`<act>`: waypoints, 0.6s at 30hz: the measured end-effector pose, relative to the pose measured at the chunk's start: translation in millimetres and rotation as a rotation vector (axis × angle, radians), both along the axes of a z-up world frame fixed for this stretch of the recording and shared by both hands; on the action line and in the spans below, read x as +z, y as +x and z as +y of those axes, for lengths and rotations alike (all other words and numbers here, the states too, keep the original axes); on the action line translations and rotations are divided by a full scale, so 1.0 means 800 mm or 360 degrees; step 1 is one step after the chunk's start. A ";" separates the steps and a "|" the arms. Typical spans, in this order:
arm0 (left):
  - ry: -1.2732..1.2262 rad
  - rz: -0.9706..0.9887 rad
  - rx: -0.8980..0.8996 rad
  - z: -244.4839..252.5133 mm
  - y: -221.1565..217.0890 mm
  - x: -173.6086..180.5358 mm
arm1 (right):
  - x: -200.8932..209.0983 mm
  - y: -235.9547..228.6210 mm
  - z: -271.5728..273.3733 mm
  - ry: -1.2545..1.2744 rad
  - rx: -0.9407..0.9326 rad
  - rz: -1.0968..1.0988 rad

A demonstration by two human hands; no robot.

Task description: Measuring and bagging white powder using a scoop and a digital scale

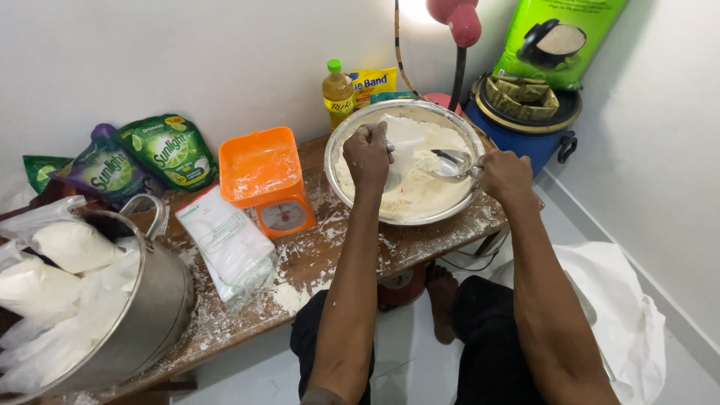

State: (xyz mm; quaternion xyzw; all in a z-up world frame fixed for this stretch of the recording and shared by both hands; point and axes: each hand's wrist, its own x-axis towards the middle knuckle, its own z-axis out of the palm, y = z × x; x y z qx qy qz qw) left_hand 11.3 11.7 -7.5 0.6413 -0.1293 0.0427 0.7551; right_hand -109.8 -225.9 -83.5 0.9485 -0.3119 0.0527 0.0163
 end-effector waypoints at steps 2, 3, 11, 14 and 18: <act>0.0003 0.0009 -0.0002 0.001 -0.001 0.003 | 0.009 -0.007 0.003 0.0014 -0.0021 -0.0023; 0.0011 0.0014 -0.0008 0.001 -0.002 0.004 | 0.011 -0.012 0.005 0.0033 -0.0045 -0.0050; 0.0041 0.0012 0.0012 0.000 -0.001 -0.004 | 0.040 -0.025 0.019 0.0125 -0.0103 -0.0132; 0.0077 -0.0009 0.0023 0.000 -0.001 -0.004 | 0.037 -0.027 0.014 0.0107 -0.0085 -0.0160; 0.0076 -0.0028 0.0024 0.000 -0.003 -0.004 | 0.024 -0.026 0.000 0.0086 -0.0122 -0.0140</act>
